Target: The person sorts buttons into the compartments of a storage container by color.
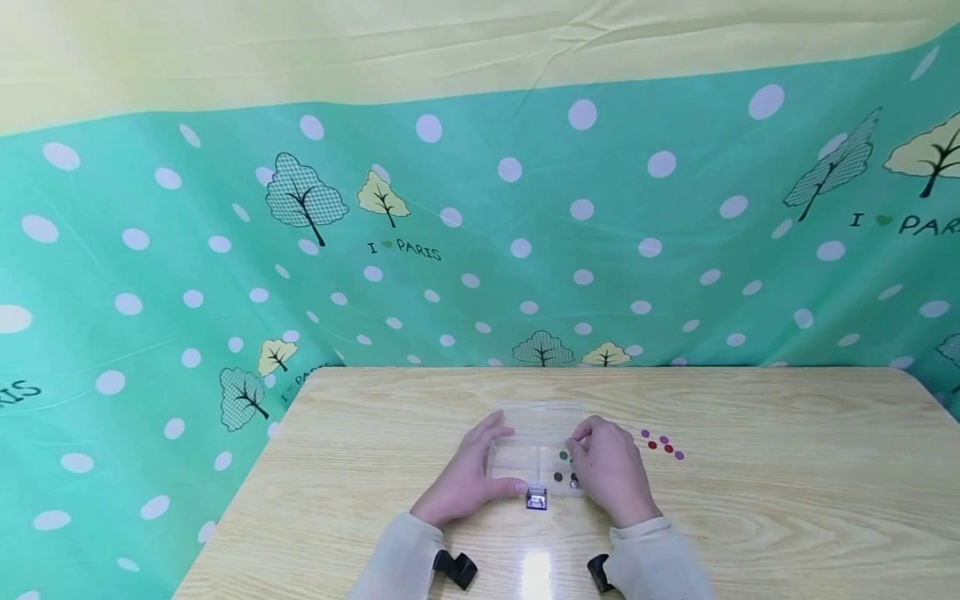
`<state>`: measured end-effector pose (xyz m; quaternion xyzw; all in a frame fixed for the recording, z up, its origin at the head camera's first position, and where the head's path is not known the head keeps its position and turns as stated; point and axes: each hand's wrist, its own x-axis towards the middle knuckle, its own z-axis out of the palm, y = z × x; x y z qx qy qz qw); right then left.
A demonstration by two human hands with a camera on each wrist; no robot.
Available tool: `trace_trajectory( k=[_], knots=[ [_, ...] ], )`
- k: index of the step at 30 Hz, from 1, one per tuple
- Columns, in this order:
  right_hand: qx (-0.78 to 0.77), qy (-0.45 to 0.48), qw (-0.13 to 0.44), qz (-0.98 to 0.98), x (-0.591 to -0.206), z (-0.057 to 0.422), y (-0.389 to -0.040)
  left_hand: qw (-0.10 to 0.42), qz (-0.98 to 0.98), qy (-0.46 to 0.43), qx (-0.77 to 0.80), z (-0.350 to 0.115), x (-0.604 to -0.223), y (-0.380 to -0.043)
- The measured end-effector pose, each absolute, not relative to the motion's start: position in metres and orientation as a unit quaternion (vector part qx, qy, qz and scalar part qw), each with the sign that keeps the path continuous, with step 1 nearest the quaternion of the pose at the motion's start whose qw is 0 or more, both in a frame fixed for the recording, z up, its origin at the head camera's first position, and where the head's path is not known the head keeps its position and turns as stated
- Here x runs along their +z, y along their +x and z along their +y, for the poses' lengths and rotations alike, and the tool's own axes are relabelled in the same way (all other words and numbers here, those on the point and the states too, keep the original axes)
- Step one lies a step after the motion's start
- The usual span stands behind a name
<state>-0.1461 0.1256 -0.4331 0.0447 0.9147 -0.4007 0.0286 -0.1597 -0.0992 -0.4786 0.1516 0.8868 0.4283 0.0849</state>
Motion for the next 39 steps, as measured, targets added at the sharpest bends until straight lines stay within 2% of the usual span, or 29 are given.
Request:
trace_trajectory(
  k=[12, 39],
  knots=[
    [-0.401, 0.009, 0.000, 0.916, -0.434, 0.104, -0.147, 0.080, 0.884, 0.156, 0.433, -0.101, -0.479, -0.160],
    [-0.390, -0.009, 0.012, 0.920, -0.439, 0.080, -0.151, 0.085, 0.878, 0.160, 0.443, -0.098, -0.480, -0.161]
  ],
)
